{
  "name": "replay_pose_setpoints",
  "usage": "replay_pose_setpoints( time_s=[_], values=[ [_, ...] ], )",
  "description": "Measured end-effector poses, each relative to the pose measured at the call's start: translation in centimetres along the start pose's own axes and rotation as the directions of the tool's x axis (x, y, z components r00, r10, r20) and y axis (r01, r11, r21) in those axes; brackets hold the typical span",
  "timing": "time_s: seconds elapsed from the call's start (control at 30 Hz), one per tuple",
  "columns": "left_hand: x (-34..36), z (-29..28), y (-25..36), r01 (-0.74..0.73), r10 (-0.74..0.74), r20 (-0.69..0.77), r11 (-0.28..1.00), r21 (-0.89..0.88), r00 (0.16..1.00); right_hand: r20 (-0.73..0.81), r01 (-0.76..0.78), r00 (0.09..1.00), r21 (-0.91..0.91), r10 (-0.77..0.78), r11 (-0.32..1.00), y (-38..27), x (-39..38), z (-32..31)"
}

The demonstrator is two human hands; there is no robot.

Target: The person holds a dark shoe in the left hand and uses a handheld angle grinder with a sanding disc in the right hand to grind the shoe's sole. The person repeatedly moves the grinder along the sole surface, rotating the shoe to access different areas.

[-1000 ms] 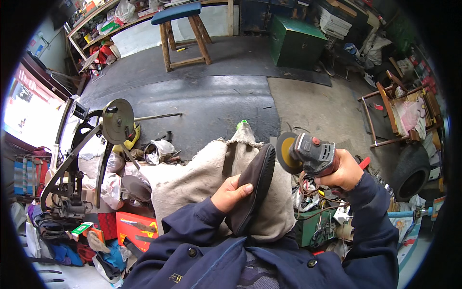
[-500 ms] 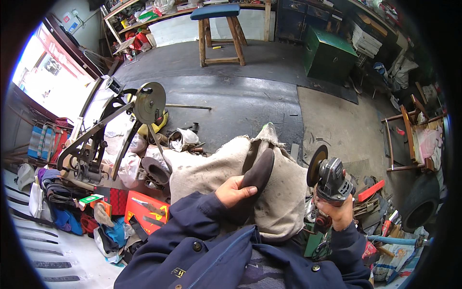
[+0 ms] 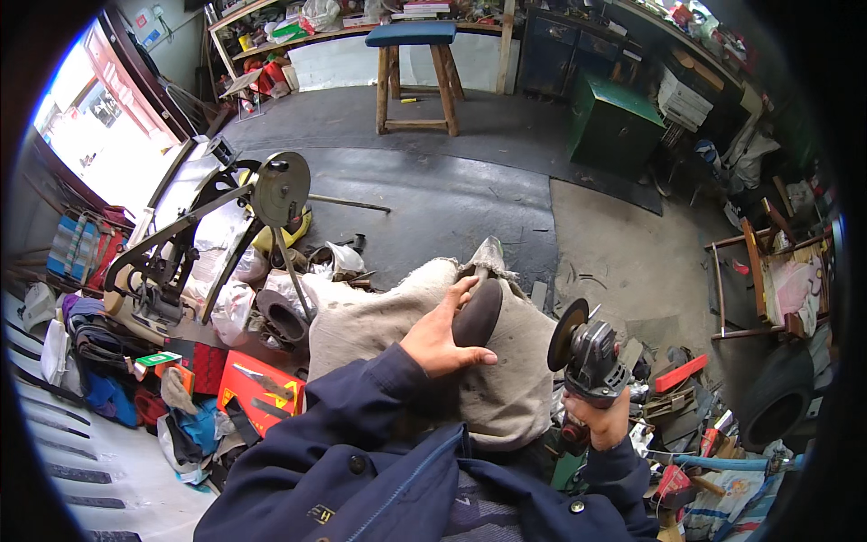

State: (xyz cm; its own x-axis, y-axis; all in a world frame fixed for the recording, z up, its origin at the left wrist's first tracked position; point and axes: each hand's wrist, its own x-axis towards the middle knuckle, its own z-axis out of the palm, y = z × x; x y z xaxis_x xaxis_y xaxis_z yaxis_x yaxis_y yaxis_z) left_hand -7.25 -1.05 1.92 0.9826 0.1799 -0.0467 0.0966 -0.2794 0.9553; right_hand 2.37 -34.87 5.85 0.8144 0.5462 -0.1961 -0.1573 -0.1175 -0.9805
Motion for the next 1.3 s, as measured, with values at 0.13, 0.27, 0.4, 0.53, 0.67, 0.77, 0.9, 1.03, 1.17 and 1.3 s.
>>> replay_pose_setpoints(
  time_s=[0.13,0.27,0.4,0.53,0.67,0.77,0.9,1.03,1.17,1.3],
  values=[
    [0.8,-0.5,0.2,-0.063,0.067,0.071,0.996,-0.068,0.995,-0.030,0.029,0.999,-0.011,-0.029,1.000,0.2,-0.3,-0.2],
    [1.1,-3.7,0.1,-0.047,0.102,0.129,0.926,-0.374,0.986,-0.024,0.091,0.996,-0.021,-0.092,0.996,-1.2,0.0,-0.2],
    [0.3,-5.0,0.0,0.050,0.075,0.217,0.852,-0.521,0.973,0.068,0.118,0.992,-0.254,-0.104,0.960,-3.8,0.8,0.4],
    [-0.7,-3.8,-0.4,0.118,0.061,0.297,0.829,-0.546,0.953,0.218,0.234,0.959,-0.259,-0.180,0.937,-5.2,2.4,2.2],
    [-0.8,-3.9,-1.0,0.107,0.082,0.328,0.848,-0.519,0.941,0.339,0.315,0.925,-0.421,-0.174,0.851,-6.0,4.5,3.1],
    [-0.7,-4.3,-1.4,0.123,0.093,0.341,0.819,-0.560,0.935,0.381,0.392,0.899,-0.473,-0.218,0.789,-6.6,5.4,3.8],
    [-0.3,-4.9,-1.6,0.156,0.115,0.387,0.783,-0.602,0.915,0.419,0.421,0.887,-0.554,-0.197,0.718,-7.9,6.0,4.1],
    [0.2,-5.1,-1.8,0.114,0.121,0.383,0.837,-0.536,0.916,0.432,0.427,0.885,-0.600,-0.176,0.676,-8.6,6.8,4.6],
    [0.1,-5.0,-1.9,0.113,0.131,0.381,0.824,-0.555,0.915,0.446,0.436,0.880,-0.627,-0.161,0.646,-9.2,7.3,5.0],
    [0.1,-4.9,-1.9,0.085,0.152,0.373,0.833,-0.547,0.915,0.485,0.468,0.862,-0.642,-0.151,0.607,-9.8,7.7,5.3]
  ],
)
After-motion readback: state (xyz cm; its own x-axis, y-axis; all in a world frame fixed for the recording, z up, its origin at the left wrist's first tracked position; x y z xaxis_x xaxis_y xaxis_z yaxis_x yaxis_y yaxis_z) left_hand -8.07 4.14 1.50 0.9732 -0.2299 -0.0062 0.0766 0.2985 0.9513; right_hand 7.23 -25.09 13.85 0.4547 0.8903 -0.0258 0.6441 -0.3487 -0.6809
